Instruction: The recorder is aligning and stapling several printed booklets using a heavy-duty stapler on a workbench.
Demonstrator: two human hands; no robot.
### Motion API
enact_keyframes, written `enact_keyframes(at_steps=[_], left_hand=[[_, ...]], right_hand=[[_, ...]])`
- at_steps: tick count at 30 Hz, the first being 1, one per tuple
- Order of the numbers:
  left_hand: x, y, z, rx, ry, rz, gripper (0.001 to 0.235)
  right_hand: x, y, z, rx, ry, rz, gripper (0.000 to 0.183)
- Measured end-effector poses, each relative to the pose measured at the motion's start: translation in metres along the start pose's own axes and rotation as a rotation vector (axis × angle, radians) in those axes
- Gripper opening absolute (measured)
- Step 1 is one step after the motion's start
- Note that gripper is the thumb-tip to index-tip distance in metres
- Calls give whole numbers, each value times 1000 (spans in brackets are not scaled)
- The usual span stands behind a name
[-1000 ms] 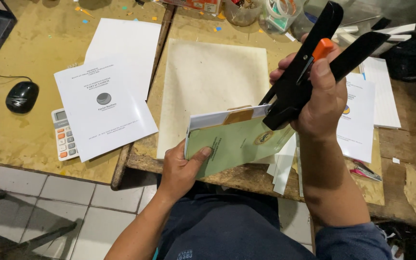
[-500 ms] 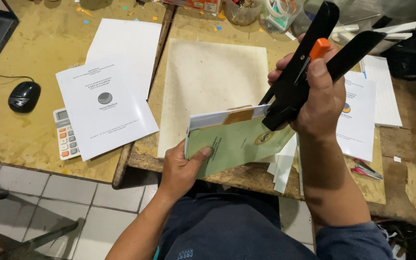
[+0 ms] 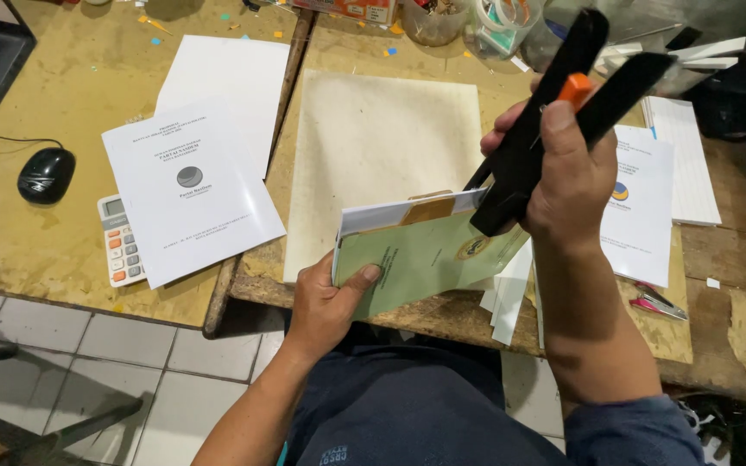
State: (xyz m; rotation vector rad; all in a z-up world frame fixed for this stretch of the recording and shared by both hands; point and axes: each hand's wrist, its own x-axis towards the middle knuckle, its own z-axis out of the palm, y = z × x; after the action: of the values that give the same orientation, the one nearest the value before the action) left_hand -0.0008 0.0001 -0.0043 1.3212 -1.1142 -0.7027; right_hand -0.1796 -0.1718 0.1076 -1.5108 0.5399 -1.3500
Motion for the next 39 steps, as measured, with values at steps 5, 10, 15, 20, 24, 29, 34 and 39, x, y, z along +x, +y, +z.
enact_keyframes(at_steps=[5, 10, 15, 20, 24, 29, 34, 39], left_hand=[[-3, 1, 0, 14, -4, 21, 24], [-6, -5, -10, 8, 14, -24, 20], [-17, -15, -28, -5, 25, -101, 23], [-22, -20, -33, -8, 24, -156, 23], [-23, -21, -33, 16, 54, -115, 20], [-25, -20, -35, 51, 69, -151, 21], [-24, -23, -36, 21, 55, -74, 18], [-25, -17, -35, 46, 84, -102, 21]], right_hand=[[-2, -7, -2, -23, 73, 38, 28], [10, -4, -43, 253, -182, -51, 53], [22, -23, -79, 89, 80, -60, 73], [16, -20, -80, -85, 34, -89, 62], [11, -13, -76, -68, -58, -127, 49], [7, -9, -72, -26, -50, -108, 49], [8, -6, -77, -33, -6, -74, 55], [5, -12, -73, -47, 32, -30, 51]])
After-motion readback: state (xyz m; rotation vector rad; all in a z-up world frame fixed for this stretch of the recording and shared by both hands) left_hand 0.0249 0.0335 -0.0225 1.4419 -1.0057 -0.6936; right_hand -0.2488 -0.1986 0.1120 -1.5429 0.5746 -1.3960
